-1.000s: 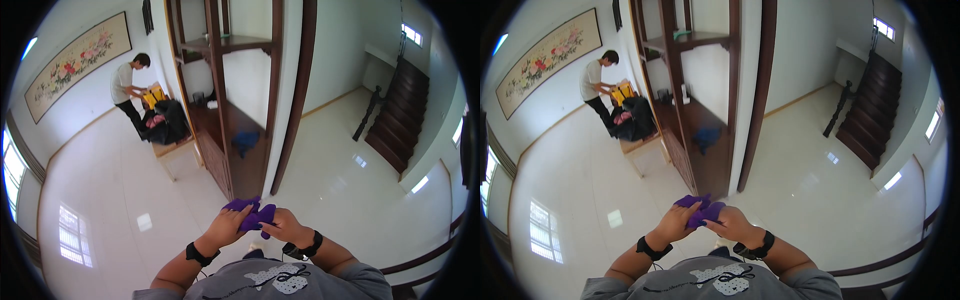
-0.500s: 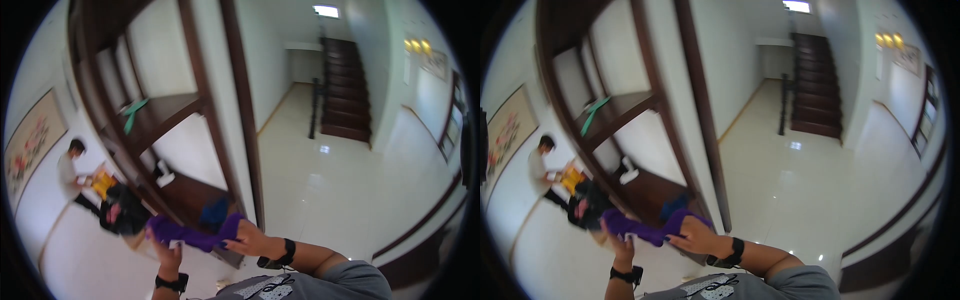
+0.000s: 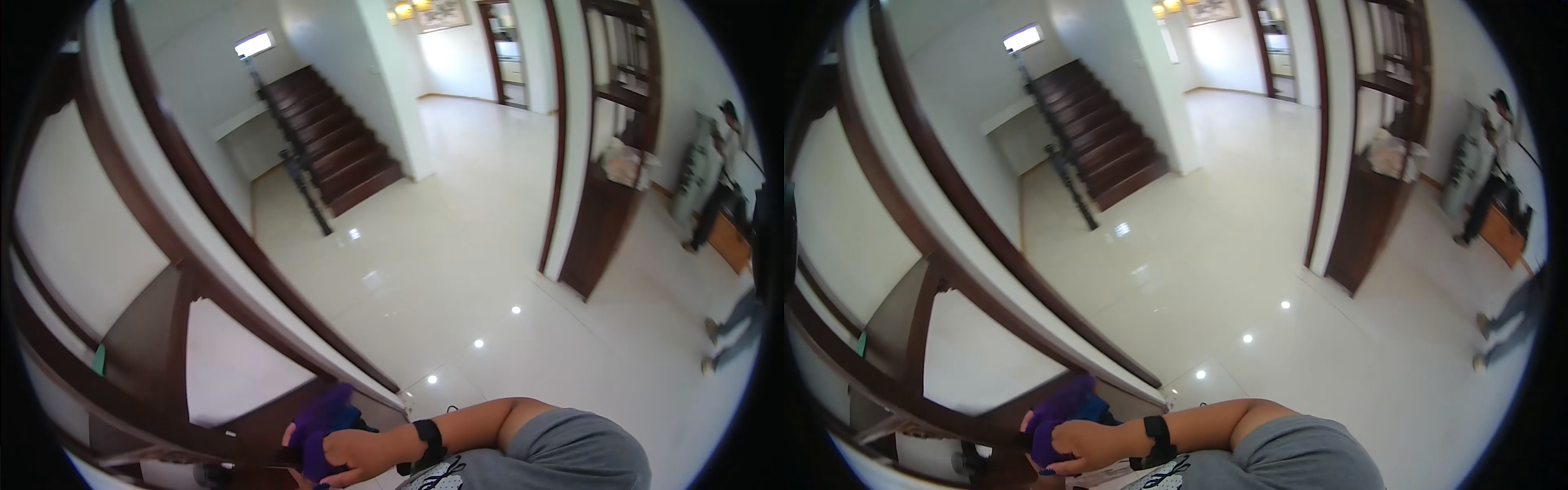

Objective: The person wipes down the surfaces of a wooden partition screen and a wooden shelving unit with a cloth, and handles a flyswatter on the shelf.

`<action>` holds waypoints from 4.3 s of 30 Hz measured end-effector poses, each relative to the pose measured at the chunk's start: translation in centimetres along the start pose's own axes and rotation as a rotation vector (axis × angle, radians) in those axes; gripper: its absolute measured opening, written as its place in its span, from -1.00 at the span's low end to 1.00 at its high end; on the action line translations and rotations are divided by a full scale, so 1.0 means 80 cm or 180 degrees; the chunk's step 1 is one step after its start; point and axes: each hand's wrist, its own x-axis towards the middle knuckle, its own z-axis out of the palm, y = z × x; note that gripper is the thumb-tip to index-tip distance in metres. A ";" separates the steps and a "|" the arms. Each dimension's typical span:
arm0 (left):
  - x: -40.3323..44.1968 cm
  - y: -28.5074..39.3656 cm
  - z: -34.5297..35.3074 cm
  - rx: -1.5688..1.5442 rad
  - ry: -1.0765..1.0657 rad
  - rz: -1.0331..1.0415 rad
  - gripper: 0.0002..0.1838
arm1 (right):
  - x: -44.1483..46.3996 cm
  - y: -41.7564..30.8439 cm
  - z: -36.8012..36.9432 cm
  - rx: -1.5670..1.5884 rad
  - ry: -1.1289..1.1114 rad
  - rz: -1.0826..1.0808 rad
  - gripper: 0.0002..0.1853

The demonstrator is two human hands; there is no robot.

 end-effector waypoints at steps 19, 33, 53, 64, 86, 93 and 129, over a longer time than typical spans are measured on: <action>-0.021 -0.015 -0.016 0.0775 -0.0766 0.0241 -0.09 | -0.052 0.014 0.039 -0.0344 -0.0017 0.0972 -0.55; 0.026 0.021 -0.029 0.1453 -0.1862 0.0991 -0.54 | -0.018 -0.012 0.057 -0.1357 0.0637 0.1393 -0.58; 0.067 0.136 0.000 -0.0254 -0.1491 0.1073 -0.36 | 0.164 -0.099 0.008 -0.1613 0.1525 0.0175 -0.63; 0.039 -0.050 -0.079 0.0965 -0.1847 0.1576 -0.42 | 0.079 -0.054 0.030 -0.1900 0.0873 0.1482 -0.48; 0.030 -0.102 -0.106 0.2758 -0.2468 0.1097 -0.36 | 0.031 -0.023 0.061 -0.0912 0.0851 0.1757 -0.30; 0.027 -0.099 -0.124 0.2730 -0.2454 0.0985 -0.36 | 0.120 -0.054 0.035 0.0679 0.0893 0.1533 -0.50; -0.001 -0.058 -0.162 0.3382 -0.2676 0.0945 -0.52 | -0.012 0.051 0.090 0.0223 0.0660 0.2251 -0.53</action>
